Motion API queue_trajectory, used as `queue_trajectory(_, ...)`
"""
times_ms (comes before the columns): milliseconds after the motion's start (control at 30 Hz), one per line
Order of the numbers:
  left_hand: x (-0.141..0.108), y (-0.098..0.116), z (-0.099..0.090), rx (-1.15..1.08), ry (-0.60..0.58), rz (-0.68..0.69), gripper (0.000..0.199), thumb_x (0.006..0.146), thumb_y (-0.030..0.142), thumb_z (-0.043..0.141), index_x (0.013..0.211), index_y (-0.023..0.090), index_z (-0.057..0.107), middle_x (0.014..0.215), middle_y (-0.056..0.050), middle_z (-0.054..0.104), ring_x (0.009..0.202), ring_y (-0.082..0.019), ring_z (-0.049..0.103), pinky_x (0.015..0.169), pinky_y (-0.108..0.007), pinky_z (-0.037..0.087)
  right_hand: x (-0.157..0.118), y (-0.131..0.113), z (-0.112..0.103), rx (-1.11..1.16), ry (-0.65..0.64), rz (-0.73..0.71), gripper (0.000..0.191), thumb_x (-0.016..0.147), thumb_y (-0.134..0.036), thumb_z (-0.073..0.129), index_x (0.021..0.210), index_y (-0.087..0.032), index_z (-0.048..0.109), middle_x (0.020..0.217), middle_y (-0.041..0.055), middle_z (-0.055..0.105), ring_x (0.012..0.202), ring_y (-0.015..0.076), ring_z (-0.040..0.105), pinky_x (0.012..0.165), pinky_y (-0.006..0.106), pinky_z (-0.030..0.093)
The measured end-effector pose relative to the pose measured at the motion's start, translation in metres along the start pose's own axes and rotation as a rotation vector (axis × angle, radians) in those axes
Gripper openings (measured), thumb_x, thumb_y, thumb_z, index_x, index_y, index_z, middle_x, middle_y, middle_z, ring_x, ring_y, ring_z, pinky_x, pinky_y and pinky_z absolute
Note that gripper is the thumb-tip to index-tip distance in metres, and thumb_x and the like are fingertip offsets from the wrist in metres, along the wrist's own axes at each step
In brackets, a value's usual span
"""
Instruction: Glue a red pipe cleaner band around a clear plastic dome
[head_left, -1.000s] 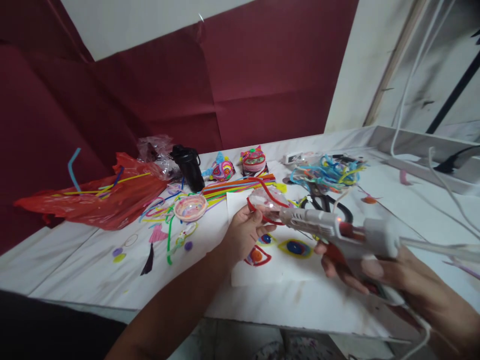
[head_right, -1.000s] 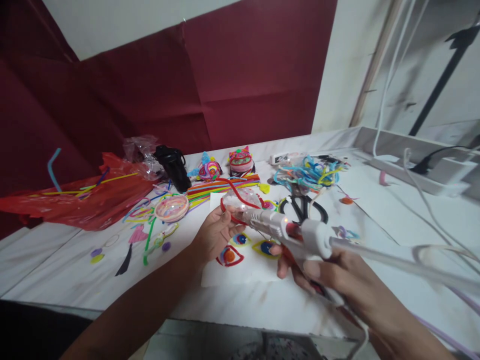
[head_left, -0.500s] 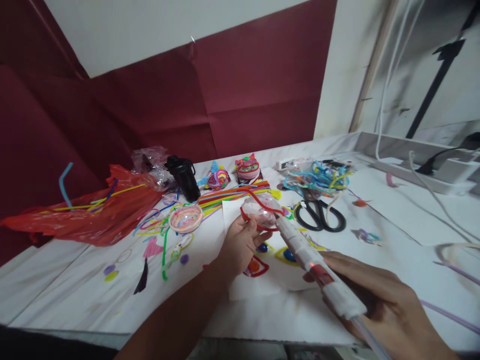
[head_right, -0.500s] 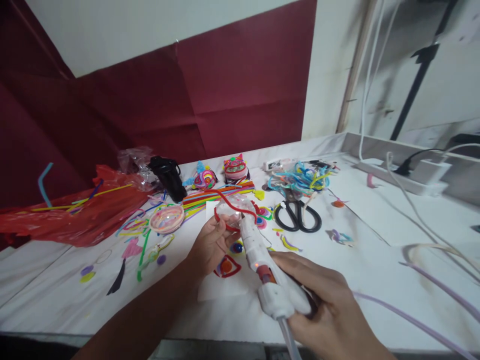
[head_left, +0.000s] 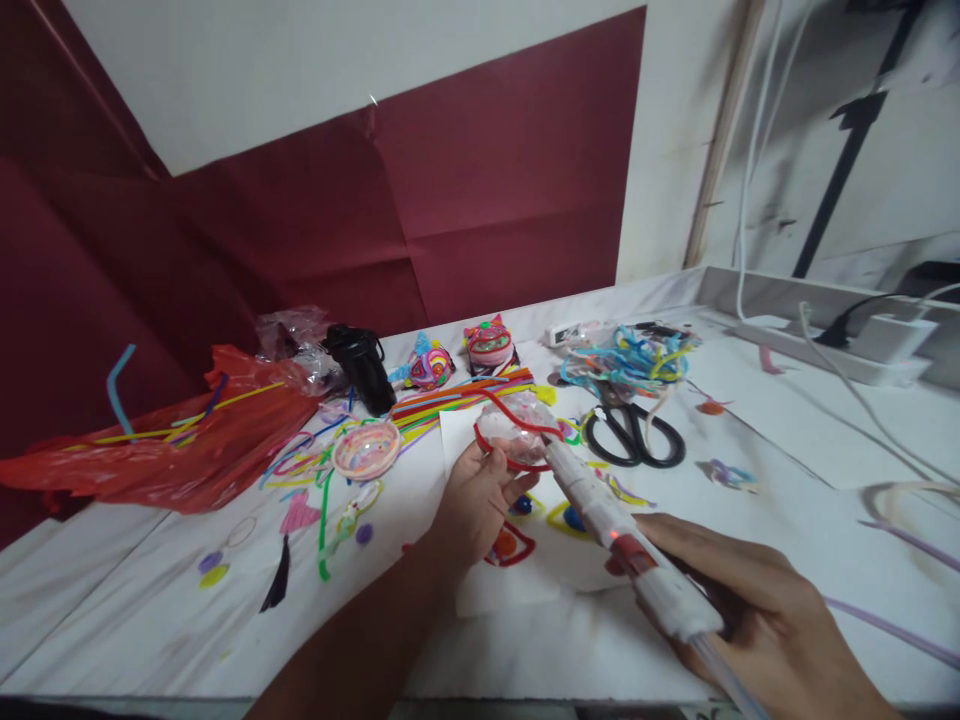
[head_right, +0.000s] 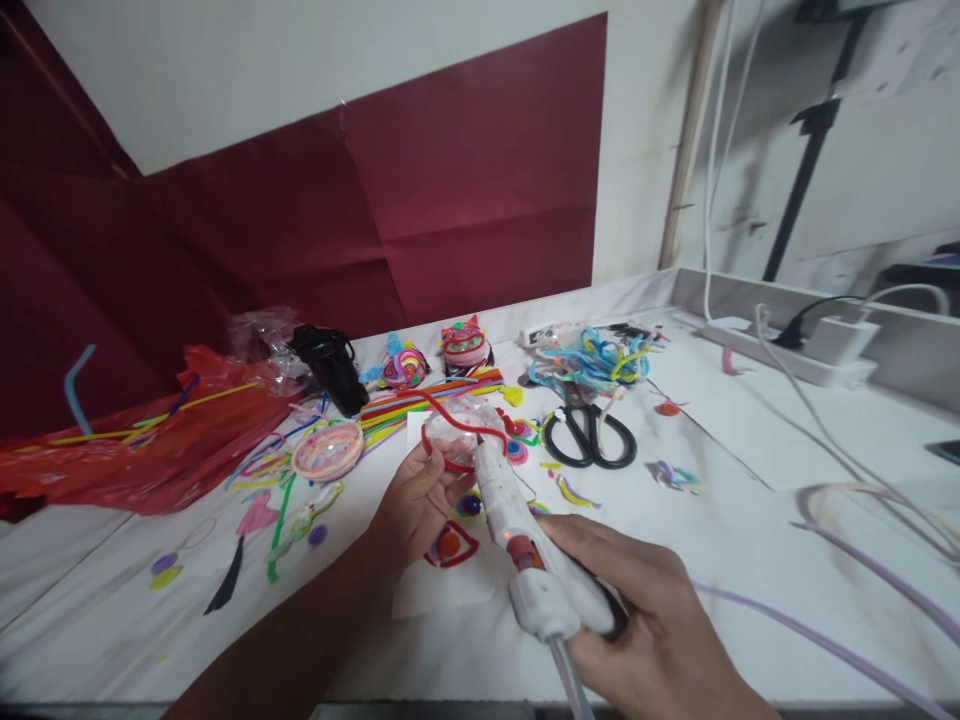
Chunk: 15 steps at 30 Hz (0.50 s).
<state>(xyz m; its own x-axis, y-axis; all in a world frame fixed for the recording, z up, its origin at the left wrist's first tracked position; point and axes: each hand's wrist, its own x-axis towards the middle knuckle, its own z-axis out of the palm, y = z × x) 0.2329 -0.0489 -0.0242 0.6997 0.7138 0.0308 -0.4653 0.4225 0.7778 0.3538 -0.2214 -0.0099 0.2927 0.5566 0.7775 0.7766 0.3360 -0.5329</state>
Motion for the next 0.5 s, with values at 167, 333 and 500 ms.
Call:
queue_trajectory(167, 0.0001, -0.0001, -0.0002, 0.006, -0.005, -0.006, 0.030, 0.067, 0.028, 0.080, 0.082, 0.014, 0.058, 0.090, -0.006, 0.071, 0.088, -0.021, 0.070, 0.074, -0.030, 0.056, 0.0038, -0.0047, -0.0005, 0.056, 0.014, -0.035, 0.040, 0.062, -0.016, 0.054, 0.092, -0.031, 0.076, 0.085, -0.0007, 0.075, 0.069, 0.0139, 0.071, 0.065, 0.013, 0.052)
queue_trajectory(333, -0.0006, -0.0005, -0.0009, 0.001, -0.020, 0.001, 0.030, 0.067, 0.029, 0.080, 0.082, 0.015, 0.058, 0.091, -0.006, 0.071, 0.089, -0.021, 0.069, 0.074, -0.030, 0.055, 0.0039, -0.0036, 0.0005, 0.054, 0.019, -0.027, 0.040, 0.062, -0.015, 0.055, 0.092, -0.029, 0.076, 0.085, -0.0001, 0.075, 0.068, 0.0148, 0.071, 0.066, 0.014, 0.052)
queue_trajectory(500, -0.0010, -0.0001, -0.0011, 0.013, -0.025, 0.001, 0.029, 0.068, 0.029, 0.079, 0.082, 0.015, 0.058, 0.092, -0.006, 0.071, 0.089, -0.020, 0.069, 0.074, -0.030, 0.055, 0.0032, -0.0042, 0.0007, 0.071, 0.005, -0.014, 0.038, 0.063, -0.017, 0.057, 0.093, -0.030, 0.076, 0.085, 0.0000, 0.075, 0.069, 0.0152, 0.072, 0.066, 0.014, 0.052)
